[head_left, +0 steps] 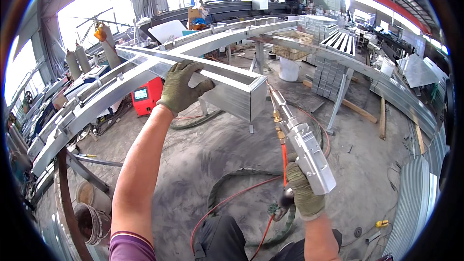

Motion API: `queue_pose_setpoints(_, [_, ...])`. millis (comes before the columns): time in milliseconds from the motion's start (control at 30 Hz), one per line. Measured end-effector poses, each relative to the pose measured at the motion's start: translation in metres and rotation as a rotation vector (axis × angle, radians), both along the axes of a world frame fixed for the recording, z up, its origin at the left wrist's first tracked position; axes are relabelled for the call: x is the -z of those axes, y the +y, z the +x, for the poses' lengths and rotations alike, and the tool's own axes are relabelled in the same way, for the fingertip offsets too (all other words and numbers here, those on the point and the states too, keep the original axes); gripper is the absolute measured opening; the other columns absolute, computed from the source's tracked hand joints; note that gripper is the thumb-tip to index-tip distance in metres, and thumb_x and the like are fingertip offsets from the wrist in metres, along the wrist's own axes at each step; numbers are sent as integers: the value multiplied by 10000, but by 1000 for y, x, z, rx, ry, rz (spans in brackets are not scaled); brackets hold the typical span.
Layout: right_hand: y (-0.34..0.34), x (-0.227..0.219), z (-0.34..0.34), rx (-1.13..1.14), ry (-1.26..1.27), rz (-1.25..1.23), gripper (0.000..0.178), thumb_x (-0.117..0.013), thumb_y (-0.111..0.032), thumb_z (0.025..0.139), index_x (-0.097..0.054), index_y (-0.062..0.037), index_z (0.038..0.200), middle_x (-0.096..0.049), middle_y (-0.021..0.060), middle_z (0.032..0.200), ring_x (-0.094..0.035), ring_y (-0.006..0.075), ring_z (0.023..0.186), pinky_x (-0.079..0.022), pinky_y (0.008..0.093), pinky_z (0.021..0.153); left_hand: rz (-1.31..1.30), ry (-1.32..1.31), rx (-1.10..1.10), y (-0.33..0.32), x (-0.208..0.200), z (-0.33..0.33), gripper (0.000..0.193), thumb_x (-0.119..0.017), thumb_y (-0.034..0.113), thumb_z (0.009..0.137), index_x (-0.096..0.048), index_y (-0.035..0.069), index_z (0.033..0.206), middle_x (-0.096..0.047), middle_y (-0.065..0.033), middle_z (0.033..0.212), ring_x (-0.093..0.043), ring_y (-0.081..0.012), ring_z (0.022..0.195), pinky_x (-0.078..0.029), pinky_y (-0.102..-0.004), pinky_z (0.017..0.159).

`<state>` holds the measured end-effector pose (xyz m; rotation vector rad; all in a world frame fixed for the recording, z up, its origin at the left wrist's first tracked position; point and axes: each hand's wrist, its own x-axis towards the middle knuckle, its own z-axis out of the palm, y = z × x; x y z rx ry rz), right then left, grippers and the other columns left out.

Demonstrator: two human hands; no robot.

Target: The person uses a handheld welding torch to join metal frame pieces in a workshop. They position the frame, weld along seams, and reposition the frame to weld additional joints.

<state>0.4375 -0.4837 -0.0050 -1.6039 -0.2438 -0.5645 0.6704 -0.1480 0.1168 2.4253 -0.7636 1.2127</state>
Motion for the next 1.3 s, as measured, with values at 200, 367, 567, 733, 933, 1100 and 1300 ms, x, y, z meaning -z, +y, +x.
queue_pose_setpoints(200, [21,14,-6,42,-4,-8,242,-769,-122,993,-716,-42,1215,-679,-14,987,-610,81,820,-515,269,705,-44,-4,7,-1,8,14,619,-852,553,829,-712,61,1177,-687,-147,1215,-610,-381,1211,-457,-494,1070])
queue_pose_setpoints(367, [27,28,-4,123,-68,-186,244,-778,-136,991,-723,-49,1213,-671,-30,951,-575,74,737,-492,260,649,-92,-26,41,-8,13,15,630,-867,535,813,-712,58,1194,-686,-148,1208,-611,-376,1207,-449,-491,1077])
queue_pose_setpoints(567, [38,29,-1,152,-122,-237,260,-781,-129,989,-726,-66,1235,-685,-30,970,-580,69,741,-492,267,630,-114,-16,34,-8,11,11,631,-874,509,809,-705,48,1205,-685,-146,1194,-614,-370,1201,-461,-480,1066])
queue_pose_setpoints(733, [49,31,-1,-26,114,358,256,-781,-129,988,-728,-66,1230,-691,-28,977,-587,68,750,-503,264,640,-126,-9,39,-9,11,10,625,-873,509,812,-704,44,1194,-684,-149,1190,-614,-374,1198,-464,-483,1062])
queue_pose_setpoints(933, [37,34,7,184,-238,-315,317,-808,-144,943,-731,-63,1240,-715,20,1000,-634,119,769,-526,298,692,-112,-19,50,-8,12,14,638,-874,515,809,-697,43,1199,-679,-153,1202,-616,-374,1196,-463,-482,1068])
queue_pose_setpoints(1100, [39,33,-1,131,-84,-249,253,-790,-158,981,-732,-62,1209,-696,-13,937,-617,103,733,-520,292,644,-115,-11,53,-7,12,13,637,-875,514,810,-696,42,1198,-679,-154,1203,-617,-374,1196,-466,-478,1066])
queue_pose_setpoints(1300, [42,28,5,243,-236,-347,232,-825,-95,884,-782,-55,1108,-781,102,982,-760,266,871,-601,380,775,-117,13,54,-9,11,13,639,-878,508,809,-698,44,1209,-679,-154,1208,-616,-374,1200,-467,-475,1069])
